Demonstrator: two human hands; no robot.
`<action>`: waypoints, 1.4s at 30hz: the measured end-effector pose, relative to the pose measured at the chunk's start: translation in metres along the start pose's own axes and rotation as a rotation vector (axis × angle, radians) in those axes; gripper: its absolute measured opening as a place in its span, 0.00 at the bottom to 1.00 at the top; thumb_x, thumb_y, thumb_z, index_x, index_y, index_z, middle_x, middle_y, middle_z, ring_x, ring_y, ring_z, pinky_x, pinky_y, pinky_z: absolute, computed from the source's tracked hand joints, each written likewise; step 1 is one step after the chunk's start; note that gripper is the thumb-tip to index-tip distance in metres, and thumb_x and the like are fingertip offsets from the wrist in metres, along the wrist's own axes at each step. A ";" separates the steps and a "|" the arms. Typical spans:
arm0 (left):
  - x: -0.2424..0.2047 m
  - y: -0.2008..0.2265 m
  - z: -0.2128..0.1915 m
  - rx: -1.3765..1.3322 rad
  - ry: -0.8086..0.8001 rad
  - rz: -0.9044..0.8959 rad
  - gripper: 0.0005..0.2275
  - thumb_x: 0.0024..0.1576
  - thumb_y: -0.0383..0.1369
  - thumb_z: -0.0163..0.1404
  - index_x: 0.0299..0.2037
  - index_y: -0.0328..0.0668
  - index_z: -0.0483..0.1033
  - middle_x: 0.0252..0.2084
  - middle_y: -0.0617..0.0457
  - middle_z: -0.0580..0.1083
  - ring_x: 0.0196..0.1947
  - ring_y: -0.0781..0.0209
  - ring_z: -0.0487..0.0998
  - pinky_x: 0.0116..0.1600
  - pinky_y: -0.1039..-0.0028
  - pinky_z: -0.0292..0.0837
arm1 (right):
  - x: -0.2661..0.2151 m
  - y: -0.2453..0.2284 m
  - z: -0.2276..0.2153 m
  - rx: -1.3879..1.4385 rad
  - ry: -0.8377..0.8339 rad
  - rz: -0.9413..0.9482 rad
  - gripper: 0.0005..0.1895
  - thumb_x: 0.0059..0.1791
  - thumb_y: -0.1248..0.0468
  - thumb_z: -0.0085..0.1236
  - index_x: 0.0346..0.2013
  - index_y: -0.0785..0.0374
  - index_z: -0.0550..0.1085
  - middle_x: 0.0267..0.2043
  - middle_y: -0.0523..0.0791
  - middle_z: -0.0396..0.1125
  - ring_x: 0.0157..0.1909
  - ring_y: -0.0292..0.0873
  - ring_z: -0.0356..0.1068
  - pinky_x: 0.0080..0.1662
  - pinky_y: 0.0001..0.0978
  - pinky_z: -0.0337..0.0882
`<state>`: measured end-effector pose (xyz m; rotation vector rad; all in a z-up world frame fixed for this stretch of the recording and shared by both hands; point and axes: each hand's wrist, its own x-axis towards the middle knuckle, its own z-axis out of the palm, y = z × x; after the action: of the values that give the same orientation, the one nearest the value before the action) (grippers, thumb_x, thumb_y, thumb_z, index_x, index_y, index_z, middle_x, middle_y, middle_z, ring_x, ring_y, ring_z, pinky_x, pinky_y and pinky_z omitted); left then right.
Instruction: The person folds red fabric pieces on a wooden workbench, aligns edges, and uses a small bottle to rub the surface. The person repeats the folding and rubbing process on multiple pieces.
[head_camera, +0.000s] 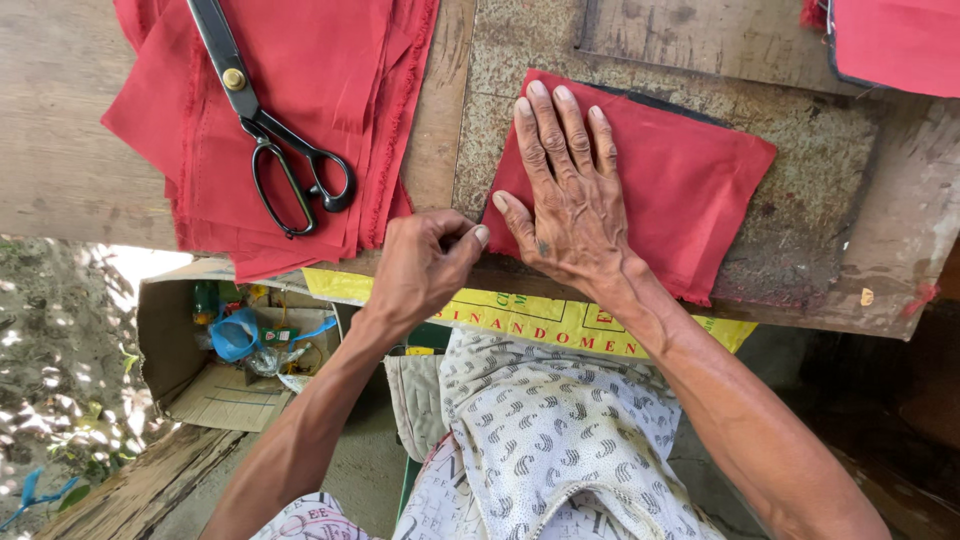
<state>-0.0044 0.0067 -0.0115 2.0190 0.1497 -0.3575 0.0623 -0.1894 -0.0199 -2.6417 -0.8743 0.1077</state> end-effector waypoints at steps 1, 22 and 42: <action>0.000 -0.001 0.002 0.047 0.041 0.033 0.11 0.59 0.33 0.55 0.33 0.29 0.81 0.20 0.50 0.71 0.17 0.69 0.66 0.26 0.71 0.63 | 0.001 0.000 0.000 -0.005 0.000 -0.001 0.44 0.56 0.47 0.52 0.77 0.71 0.49 0.82 0.55 0.40 0.82 0.56 0.37 0.78 0.57 0.36; -0.026 0.016 0.002 -0.486 -0.004 -0.573 0.16 0.54 0.40 0.60 0.38 0.29 0.82 0.19 0.62 0.70 0.15 0.75 0.65 0.19 0.78 0.60 | -0.001 0.001 0.004 -0.045 -0.003 -0.017 0.45 0.57 0.45 0.53 0.78 0.70 0.50 0.82 0.54 0.39 0.83 0.56 0.36 0.78 0.57 0.37; -0.027 0.008 0.028 -0.193 0.306 -0.117 0.08 0.57 0.30 0.57 0.29 0.31 0.79 0.17 0.59 0.69 0.19 0.78 0.65 0.24 0.81 0.63 | -0.001 0.003 0.004 -0.022 0.000 -0.016 0.46 0.56 0.45 0.54 0.77 0.71 0.50 0.82 0.54 0.40 0.82 0.57 0.37 0.78 0.57 0.37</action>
<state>-0.0329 -0.0203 -0.0074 1.8662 0.4771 -0.0992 0.0624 -0.1906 -0.0248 -2.6548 -0.9021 0.0947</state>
